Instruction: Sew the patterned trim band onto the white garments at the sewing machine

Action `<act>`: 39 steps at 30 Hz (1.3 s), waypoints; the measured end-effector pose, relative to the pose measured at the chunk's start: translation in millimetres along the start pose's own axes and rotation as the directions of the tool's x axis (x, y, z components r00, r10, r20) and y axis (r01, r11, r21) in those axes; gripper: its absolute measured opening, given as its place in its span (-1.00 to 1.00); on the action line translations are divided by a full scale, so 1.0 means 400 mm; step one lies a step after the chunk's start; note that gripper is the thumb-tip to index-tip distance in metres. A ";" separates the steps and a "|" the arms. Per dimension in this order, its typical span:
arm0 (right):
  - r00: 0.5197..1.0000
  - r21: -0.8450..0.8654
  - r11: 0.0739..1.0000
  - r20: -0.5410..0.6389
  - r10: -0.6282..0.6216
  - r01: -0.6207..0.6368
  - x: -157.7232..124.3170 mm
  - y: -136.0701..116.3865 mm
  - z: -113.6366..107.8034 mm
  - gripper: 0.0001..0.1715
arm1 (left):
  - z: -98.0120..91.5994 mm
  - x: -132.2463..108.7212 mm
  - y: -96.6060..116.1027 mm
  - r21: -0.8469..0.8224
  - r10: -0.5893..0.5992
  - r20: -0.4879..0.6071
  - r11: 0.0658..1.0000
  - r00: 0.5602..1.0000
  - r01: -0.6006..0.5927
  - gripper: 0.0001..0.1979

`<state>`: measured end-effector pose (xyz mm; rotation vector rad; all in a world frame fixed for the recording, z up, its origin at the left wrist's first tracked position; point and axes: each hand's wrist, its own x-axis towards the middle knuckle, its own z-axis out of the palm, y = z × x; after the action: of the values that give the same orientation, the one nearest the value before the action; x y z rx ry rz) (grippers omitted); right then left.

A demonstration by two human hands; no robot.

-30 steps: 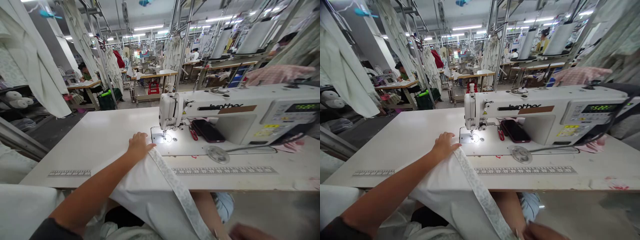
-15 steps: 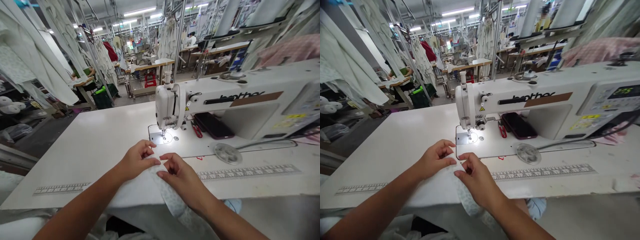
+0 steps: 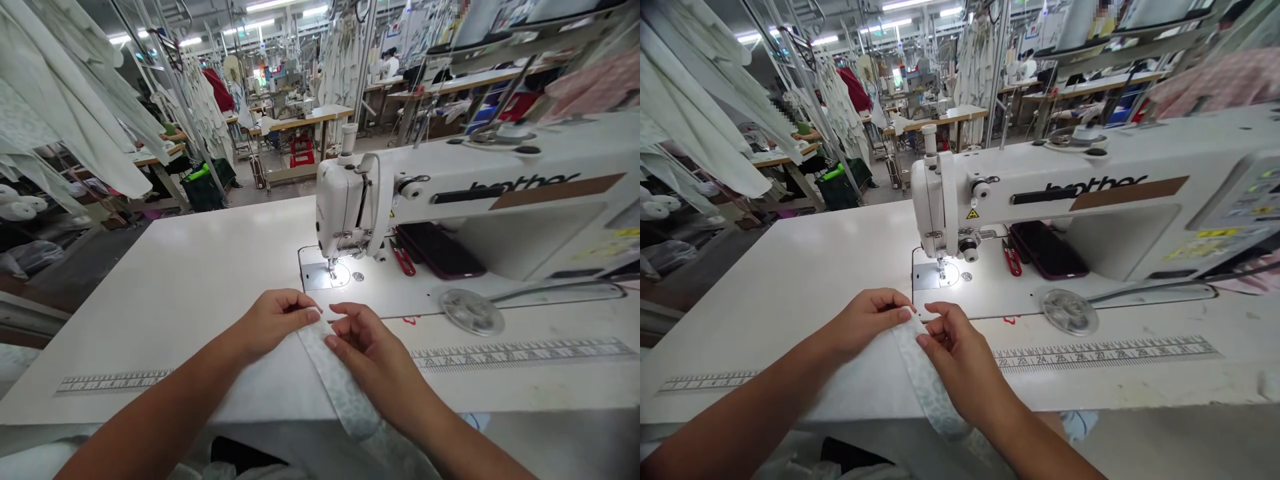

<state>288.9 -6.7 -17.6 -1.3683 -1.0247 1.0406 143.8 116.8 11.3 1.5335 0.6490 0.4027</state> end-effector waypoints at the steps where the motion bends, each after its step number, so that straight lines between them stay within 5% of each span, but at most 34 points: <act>1: 1.000 -0.020 1.000 -0.009 0.001 -0.001 -0.001 -0.001 -0.002 -0.60 | -0.001 0.003 0.001 -0.021 0.005 0.004 1.000 1.000 -0.005 -0.76; 7: 0.998 -0.218 0.975 -0.037 -0.048 0.039 0.010 -0.004 -0.027 -0.63 | 0.014 0.053 0.008 0.146 0.115 -0.090 0.984 0.989 -0.101 -0.79; 11: 0.999 -0.443 0.896 -0.011 -0.035 0.026 0.038 -0.023 -0.050 -0.65 | 0.023 0.107 -0.004 0.464 0.166 -0.109 0.880 0.980 -0.098 -0.80; 20: 0.996 -0.860 0.509 0.079 0.043 0.046 0.108 -0.033 -0.083 -0.60 | 0.043 0.168 -0.042 0.734 0.267 -0.113 0.672 0.957 -0.101 -0.89; 24: 0.980 -0.911 0.369 0.198 -0.005 0.186 0.115 -0.039 -0.101 -0.79 | 0.048 0.171 -0.046 0.885 0.388 -0.046 0.443 0.921 -0.143 -0.91; 28: 0.921 -0.881 0.272 0.382 -0.076 0.388 0.113 -0.036 -0.122 -0.84 | 0.079 0.135 -0.042 0.951 0.368 0.058 0.262 0.928 -0.163 -0.78; 34: 0.698 -0.728 0.015 0.651 -0.300 0.685 0.109 -0.001 -0.153 -0.67 | 0.118 0.087 -0.065 0.985 0.379 0.113 0.076 0.918 -0.153 -0.75; 39: 0.717 -0.757 -0.036 0.633 -0.294 0.653 0.121 -0.003 -0.160 -0.58 | 0.081 0.133 -0.084 0.966 0.439 0.205 0.051 0.875 -0.252 -0.77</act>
<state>362.7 24.7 -15.9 -1.5368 -2.5077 -0.2377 199.9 123.6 -31.8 3.0915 0.6611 0.4765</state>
